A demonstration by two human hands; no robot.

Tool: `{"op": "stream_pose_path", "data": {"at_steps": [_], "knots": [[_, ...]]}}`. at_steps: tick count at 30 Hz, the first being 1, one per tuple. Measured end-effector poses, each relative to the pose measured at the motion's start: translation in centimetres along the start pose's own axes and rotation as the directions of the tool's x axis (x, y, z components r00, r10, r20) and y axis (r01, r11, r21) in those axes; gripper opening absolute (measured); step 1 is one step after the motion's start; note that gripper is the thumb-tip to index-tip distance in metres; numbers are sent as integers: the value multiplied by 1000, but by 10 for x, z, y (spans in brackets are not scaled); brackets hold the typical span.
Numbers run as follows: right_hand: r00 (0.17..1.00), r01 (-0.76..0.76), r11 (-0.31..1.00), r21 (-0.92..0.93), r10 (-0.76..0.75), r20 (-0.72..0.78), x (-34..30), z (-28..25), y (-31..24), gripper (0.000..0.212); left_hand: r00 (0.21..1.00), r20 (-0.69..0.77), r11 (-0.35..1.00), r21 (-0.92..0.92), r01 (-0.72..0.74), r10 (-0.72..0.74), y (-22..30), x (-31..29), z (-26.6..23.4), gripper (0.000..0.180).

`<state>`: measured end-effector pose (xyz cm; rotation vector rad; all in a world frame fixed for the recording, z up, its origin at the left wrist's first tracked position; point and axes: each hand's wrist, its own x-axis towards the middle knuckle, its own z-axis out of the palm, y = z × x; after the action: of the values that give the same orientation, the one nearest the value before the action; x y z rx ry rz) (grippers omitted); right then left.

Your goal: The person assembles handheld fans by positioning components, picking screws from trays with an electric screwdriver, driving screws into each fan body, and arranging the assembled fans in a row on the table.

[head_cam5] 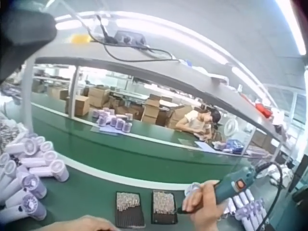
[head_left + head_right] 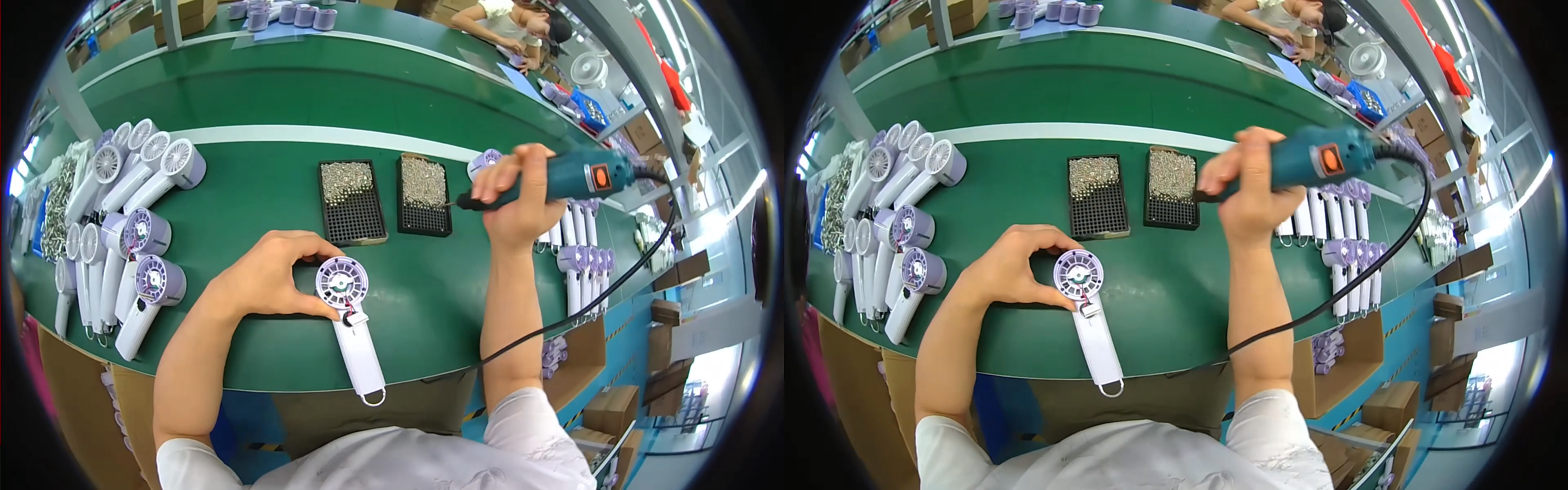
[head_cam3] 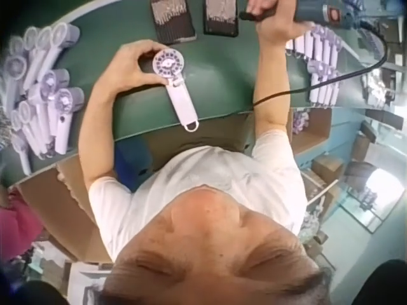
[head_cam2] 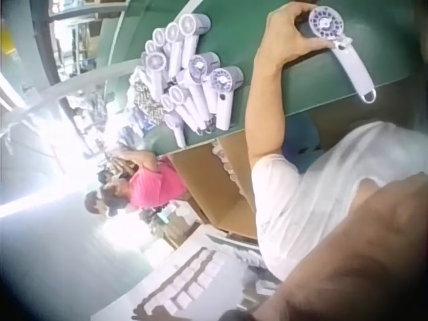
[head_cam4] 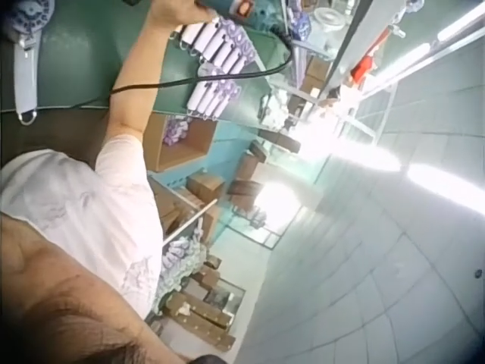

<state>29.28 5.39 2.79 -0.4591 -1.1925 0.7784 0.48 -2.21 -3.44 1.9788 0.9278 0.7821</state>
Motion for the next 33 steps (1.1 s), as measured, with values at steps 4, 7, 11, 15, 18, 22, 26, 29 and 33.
{"op": "stream_pose_path", "data": {"at_steps": [4, 7, 11, 15, 18, 22, 26, 29, 33], "knots": [[987, -39, 997, -70, 27, -159, -1, -24, 22, 20, 1000, -22, 1000, 31, 2, -1, -1, -2, 0, 63], [983, -67, 990, -126, 44, -181, 3, -27, 32, 20, 1000, -30, 1000, 30, -3, 4, 0, -4, -2, 63], [985, -73, 982, -176, 42, -170, 3, -33, 39, 22, 1000, -13, 999, 24, -25, 26, -2, 0, 0, 64], [984, -72, 978, -195, 37, -174, 4, -34, 41, 24, 1000, -22, 1000, 30, -5, 6, 0, 1, 0, 64], [983, -74, 978, -197, 39, -178, 4, -33, 41, 23, 1000, -24, 1000, 25, -3, 3, 0, 1, 1, 64], [983, -79, 976, -204, 42, -180, 3, -35, 43, 22, 1000, -20, 1000, 28, 10, -9, 0, 0, 1, 64], [984, -78, 972, -222, 40, -172, 3, -35, 45, 21, 1000, -19, 1000, 28, 11, -11, 1, 0, 0, 64], [982, -85, 974, -211, 46, -183, 3, -34, 44, 21, 1000, -15, 999, 35, 13, -13, 0, 0, 0, 64], [984, -84, 968, -234, 45, -170, 2, -33, 44, 21, 1000, -8, 999, 39, 13, -12, -1, 0, 0, 65]]}}
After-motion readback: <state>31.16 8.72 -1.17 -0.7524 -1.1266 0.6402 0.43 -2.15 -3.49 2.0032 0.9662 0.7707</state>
